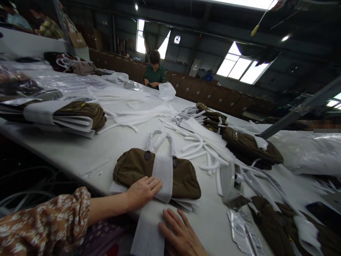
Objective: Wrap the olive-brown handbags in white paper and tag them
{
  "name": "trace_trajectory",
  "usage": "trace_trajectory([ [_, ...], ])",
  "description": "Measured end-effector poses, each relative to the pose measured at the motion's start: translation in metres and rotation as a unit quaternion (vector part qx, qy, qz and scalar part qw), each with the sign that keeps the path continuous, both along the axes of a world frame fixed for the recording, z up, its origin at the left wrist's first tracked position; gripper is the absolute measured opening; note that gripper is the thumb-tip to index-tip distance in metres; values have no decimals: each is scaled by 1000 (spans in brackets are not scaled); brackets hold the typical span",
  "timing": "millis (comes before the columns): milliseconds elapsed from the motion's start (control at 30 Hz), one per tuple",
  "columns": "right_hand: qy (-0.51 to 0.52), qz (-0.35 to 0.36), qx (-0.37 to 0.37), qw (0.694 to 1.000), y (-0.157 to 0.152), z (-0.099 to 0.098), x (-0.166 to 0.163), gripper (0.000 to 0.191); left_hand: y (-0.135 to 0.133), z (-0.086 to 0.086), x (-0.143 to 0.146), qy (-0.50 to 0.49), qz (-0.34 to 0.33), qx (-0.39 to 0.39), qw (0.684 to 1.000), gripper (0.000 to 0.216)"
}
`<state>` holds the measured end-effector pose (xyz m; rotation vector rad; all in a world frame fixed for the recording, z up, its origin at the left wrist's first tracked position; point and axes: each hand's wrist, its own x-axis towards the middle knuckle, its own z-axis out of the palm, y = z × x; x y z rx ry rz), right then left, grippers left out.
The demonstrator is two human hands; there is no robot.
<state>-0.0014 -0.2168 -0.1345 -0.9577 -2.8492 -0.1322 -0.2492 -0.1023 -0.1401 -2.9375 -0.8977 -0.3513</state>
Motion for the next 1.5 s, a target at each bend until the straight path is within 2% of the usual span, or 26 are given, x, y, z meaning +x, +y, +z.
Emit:
trace_trajectory([
  [133,83,-53,91,991,19,-9,-23,41,-3,1,1,2,2,18,1000,45],
  [300,100,-7,135,986,54,11,-30,23,-3,6,2,9,-1,41,999,42],
  [467,91,39,134,986,54,16,-20,26,-2,5,-3,10,-10,58,998,40],
  [600,142,20,110,983,57,9,-23,28,-6,-9,-2,-4,12,74,997,42],
  [733,228,-29,67,971,68,9,-29,30,-8,-17,0,2,52,75,996,45],
  [800,255,-54,38,965,71,10,-31,27,-10,-13,-3,13,37,45,998,53],
  [900,286,-76,32,955,72,10,-32,29,-15,-1,-10,1,-2,-16,1000,77],
  [933,297,-85,39,950,72,10,-32,29,-17,2,-11,-23,5,-30,999,76],
  [967,306,-96,46,946,72,8,-33,29,-19,5,-11,-56,23,-38,997,67],
  [1033,320,-128,48,938,74,5,-35,28,-21,7,-7,-133,80,-45,987,35],
  [1067,325,-148,44,933,75,3,-36,27,-21,6,-4,-165,110,-48,979,26],
  [1167,344,-227,25,911,78,-3,-41,29,-16,2,7,-215,189,-53,957,30],
  [1267,362,-293,19,885,80,-5,-45,32,-9,0,14,-227,258,-50,938,20],
  [1333,367,-318,56,872,80,-1,-46,47,-4,0,17,-223,282,-65,931,15],
  [1400,336,-305,126,882,81,7,-46,56,-1,1,19,-215,288,-86,929,11],
  [1467,255,-246,170,920,84,14,-47,54,2,2,20,-212,292,-102,927,12],
  [1500,207,-211,169,940,86,16,-47,50,3,3,20,-214,293,-114,925,13],
])
